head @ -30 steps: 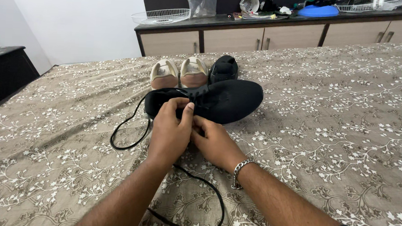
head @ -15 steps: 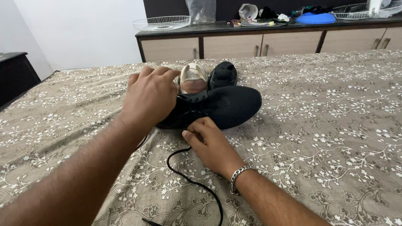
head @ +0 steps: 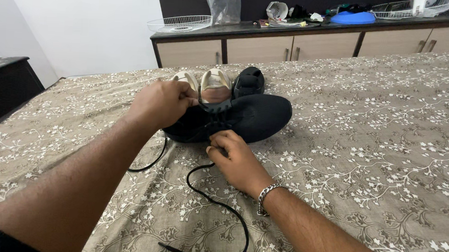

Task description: The person sits at a bed and removes the black laces from a black sneaker, pulling the lace fully out of the eyelets. They then thread the lace back through the shoe's eyelets, re-lacing the sneaker, with other pairs of shoes resting on the bed nearby.

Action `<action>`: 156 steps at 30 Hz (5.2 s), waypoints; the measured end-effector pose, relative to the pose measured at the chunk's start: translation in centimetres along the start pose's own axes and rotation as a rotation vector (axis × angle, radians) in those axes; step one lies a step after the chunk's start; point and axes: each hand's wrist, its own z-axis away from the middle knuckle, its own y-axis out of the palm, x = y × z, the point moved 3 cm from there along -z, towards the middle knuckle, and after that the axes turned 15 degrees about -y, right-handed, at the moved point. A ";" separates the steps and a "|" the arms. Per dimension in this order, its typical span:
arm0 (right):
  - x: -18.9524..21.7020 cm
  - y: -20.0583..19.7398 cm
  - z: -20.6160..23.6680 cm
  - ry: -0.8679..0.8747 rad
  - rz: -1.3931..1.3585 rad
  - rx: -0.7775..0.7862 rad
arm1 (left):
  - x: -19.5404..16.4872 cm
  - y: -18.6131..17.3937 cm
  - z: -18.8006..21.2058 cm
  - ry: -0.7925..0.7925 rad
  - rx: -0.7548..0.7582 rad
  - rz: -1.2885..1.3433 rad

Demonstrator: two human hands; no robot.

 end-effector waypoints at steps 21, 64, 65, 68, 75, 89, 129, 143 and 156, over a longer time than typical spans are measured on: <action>5.5 -0.7 1.0 0.190 0.148 -0.202 | 1.6 0.8 3.4 -0.386 0.133 0.693; -9.7 -20.0 4.5 0.800 -0.076 -0.545 | 21.3 0.7 10.9 -1.194 -0.243 1.388; -9.2 -19.9 4.3 0.754 0.112 -0.452 | 21.2 0.1 11.2 -1.211 -0.295 1.139; -6.7 -19.8 4.3 0.765 0.822 -0.268 | 19.8 -1.3 11.8 -1.069 -0.402 0.619; -2.7 -12.3 1.2 0.669 -0.048 -0.042 | 13.4 0.6 10.3 -0.862 0.017 0.890; -3.6 -5.2 -2.3 0.629 -0.221 -0.040 | 3.7 5.6 5.4 -0.816 0.466 1.590; -2.2 -13.0 -9.1 0.642 -0.714 -0.932 | 7.5 -0.5 2.4 -0.992 -0.181 1.906; 7.0 -4.8 -10.8 -0.276 0.242 0.380 | -5.8 -4.9 1.9 0.405 0.292 0.336; 2.6 -7.1 -10.6 -0.212 -0.067 0.000 | -0.1 -0.3 3.3 0.050 0.165 0.505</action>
